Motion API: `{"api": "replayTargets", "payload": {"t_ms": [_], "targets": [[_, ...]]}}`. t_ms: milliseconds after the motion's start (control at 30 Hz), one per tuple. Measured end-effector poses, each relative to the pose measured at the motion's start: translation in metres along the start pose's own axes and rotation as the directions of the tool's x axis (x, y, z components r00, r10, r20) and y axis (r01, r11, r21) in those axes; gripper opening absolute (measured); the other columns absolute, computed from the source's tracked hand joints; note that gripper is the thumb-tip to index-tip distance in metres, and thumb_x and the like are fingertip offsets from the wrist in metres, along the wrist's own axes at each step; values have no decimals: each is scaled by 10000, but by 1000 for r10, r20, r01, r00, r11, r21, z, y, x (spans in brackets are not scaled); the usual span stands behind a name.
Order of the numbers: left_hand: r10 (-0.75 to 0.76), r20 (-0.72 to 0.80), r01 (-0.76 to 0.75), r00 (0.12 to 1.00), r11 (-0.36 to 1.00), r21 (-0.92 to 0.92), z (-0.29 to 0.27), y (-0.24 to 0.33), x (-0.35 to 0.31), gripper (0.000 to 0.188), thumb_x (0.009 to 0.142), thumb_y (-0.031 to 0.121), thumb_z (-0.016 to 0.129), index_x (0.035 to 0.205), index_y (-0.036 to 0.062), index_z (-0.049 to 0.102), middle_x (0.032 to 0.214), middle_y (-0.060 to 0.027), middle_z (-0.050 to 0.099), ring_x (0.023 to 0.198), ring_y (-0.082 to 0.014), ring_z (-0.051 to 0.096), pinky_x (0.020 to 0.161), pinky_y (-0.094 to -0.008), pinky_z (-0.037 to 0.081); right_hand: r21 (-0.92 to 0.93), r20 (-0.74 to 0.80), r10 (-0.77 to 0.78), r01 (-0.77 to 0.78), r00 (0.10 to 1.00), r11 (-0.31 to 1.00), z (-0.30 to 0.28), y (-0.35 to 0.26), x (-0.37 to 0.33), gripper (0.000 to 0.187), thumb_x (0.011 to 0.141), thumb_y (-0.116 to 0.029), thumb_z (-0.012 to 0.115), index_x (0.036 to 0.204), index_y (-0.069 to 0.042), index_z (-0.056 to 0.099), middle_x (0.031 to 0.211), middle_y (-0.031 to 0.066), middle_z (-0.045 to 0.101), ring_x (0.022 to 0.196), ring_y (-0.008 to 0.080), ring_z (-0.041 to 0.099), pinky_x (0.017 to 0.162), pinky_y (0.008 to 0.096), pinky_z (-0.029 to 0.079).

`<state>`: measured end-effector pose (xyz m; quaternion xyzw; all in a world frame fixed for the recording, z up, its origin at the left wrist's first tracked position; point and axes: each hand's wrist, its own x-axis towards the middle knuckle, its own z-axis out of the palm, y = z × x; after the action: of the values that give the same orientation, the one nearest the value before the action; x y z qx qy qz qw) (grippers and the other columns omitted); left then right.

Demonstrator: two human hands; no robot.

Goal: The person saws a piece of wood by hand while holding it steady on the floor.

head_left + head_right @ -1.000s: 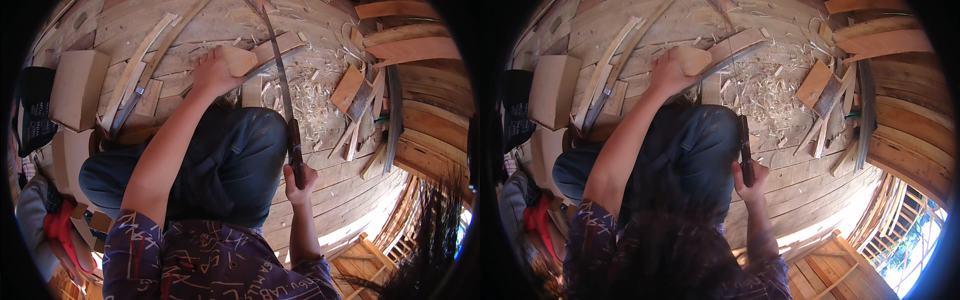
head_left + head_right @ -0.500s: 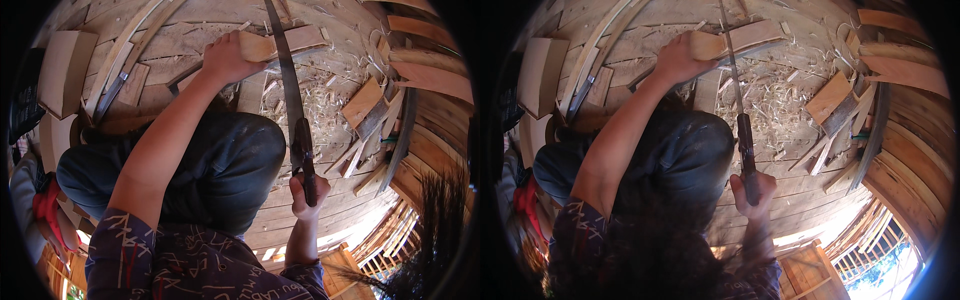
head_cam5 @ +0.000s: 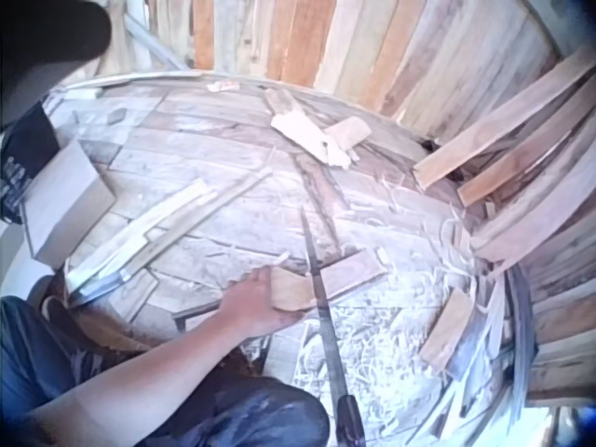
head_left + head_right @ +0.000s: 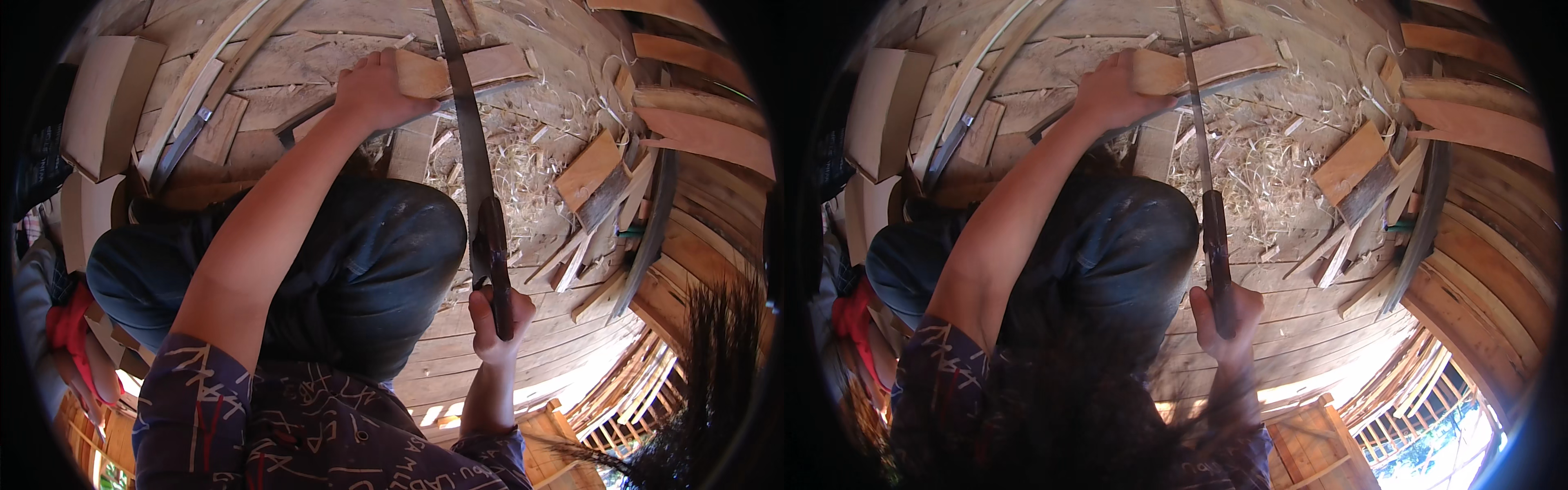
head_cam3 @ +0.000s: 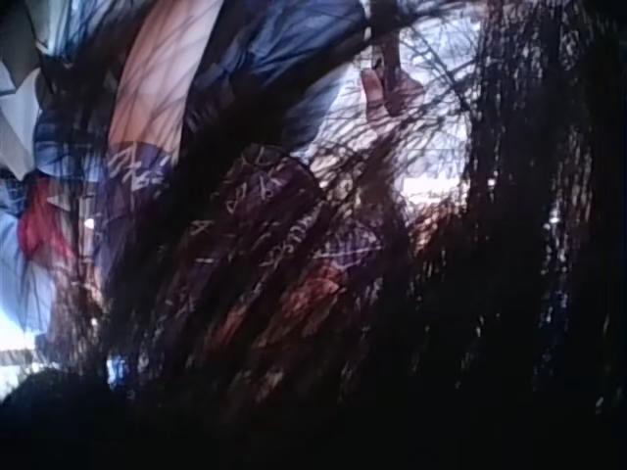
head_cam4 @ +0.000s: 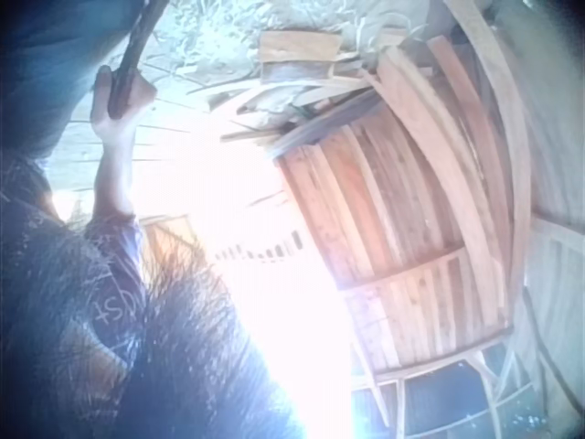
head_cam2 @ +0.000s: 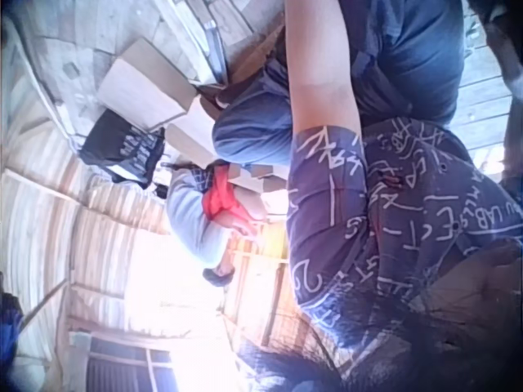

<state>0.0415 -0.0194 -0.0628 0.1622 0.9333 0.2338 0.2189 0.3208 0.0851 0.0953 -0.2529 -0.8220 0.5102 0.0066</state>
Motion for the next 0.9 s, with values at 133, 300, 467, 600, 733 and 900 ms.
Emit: {"api": "replayTargets", "payload": {"t_ms": [133,300,467,600,733,900], "targets": [[45,-59,-42,997,998,49,4,-3,-4,1108,697,685,703,1460,-26,329,1430,-216,472,1346,-329,452,1093,-492,355,-1,43,21,-21,999,1000,-3,-9,1,236,848,-95,693,682,-16,546,529,-10,474,480,68,380,460,262,270],[37,-30,-36,999,999,38,3,-2,-7,1104,706,666,706,1466,-33,315,1414,-213,483,1327,-342,466,1097,-484,343,2,81,89,-89,993,996,-7,-41,18,307,851,-68,708,651,-31,478,521,-9,437,477,73,349,454,282,261],[133,-73,-127,988,989,79,3,2,-19,1108,683,662,724,1453,-33,335,1375,-214,513,1281,-336,506,1066,-482,359,-92,91,75,-67,993,994,5,-35,49,317,856,-45,695,635,-39,468,518,-17,433,490,52,359,452,273,256],[38,-89,-37,995,999,22,8,5,-15,1075,678,642,733,1432,-28,363,1334,-207,546,1249,-333,532,1045,-496,369,-33,67,121,-119,990,992,10,-20,26,208,866,-48,665,692,-27,553,537,-37,461,495,44,367,478,235,245],[56,-164,-52,985,998,31,15,2,-10,1053,680,645,732,1420,-17,380,1321,-203,558,1251,-332,534,1045,-497,367,-120,96,79,-67,992,991,-1,-28,-17,184,822,-60,675,690,-26,552,540,-17,479,484,54,385,472,250,247],[59,-181,-47,982,997,69,18,-5,-8,1032,659,661,729,1388,-7,432,1334,-151,555,1262,-288,519,1025,-486,367,-130,82,166,-155,983,979,-6,-40,-16,212,797,-92,688,653,-25,548,520,-14,453,465,68,363,469,266,227]]}}
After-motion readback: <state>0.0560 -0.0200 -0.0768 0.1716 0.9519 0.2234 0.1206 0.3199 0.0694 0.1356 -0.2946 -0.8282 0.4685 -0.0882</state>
